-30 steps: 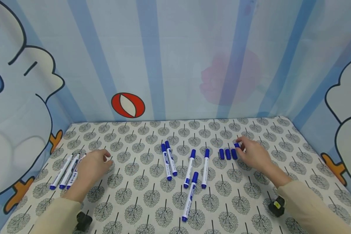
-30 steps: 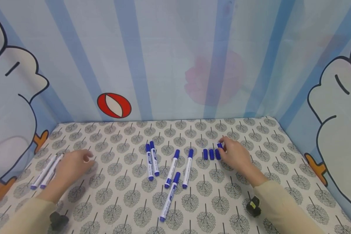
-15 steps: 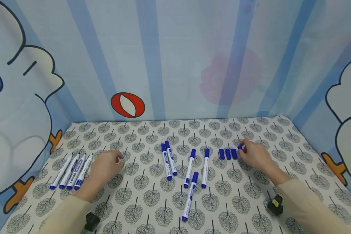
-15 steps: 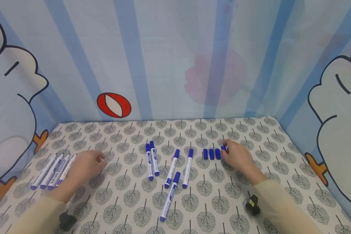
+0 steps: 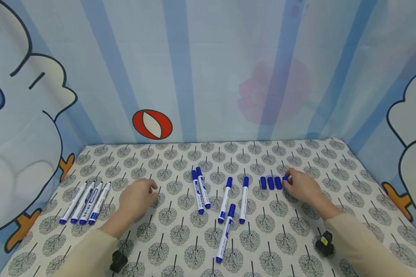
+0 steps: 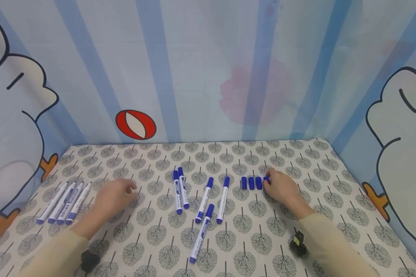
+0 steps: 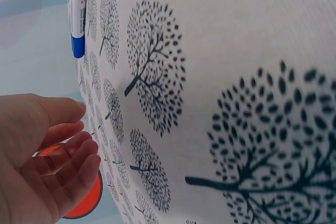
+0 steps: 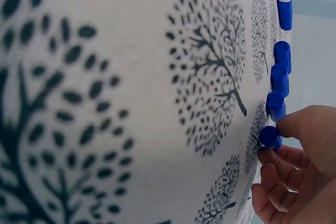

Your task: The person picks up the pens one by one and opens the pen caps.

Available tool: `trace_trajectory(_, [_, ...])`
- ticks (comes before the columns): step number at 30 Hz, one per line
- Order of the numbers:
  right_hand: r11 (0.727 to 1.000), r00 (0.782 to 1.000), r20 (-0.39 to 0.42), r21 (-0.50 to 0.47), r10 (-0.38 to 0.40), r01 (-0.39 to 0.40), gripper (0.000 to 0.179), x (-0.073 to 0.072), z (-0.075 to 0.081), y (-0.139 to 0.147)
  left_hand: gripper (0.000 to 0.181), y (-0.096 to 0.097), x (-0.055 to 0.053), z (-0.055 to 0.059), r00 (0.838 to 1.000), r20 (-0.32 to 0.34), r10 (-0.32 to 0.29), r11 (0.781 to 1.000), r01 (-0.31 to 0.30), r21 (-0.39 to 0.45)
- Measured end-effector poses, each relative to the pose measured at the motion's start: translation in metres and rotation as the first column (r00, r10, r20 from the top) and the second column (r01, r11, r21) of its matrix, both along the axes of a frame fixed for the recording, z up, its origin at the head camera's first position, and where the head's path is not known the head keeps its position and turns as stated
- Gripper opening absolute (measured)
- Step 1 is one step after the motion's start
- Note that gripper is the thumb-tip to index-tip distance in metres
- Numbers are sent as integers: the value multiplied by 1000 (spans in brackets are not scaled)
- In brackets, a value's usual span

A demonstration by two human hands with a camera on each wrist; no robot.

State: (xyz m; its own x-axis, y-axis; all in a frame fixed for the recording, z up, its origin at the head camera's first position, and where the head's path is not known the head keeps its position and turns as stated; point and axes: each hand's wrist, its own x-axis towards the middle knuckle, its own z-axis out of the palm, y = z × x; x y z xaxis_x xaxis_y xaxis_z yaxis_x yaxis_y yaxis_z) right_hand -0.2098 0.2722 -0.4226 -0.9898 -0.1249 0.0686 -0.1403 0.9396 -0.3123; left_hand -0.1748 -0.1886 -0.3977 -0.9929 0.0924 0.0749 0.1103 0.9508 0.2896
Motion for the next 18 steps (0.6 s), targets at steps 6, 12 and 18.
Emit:
trace_trajectory(6, [1000, 999, 28, 9, -15, 14, 27, -1, 1, 0, 18, 4, -1, -3, 1000, 6, -1, 1000, 1, 10])
trace_trajectory(12, [1000, 999, 38, 12, -19, 19, 30, -1, 2, -1, 16, 8, 0, -3, 1000, -25, -12, 1000, 12, 12])
trace_trajectory(18, [1000, 999, 35, 10, -28, 28, 34, 0, 1, -1, 16, 10, 0, -1, 999, -39, -25, 1000, 25, 3])
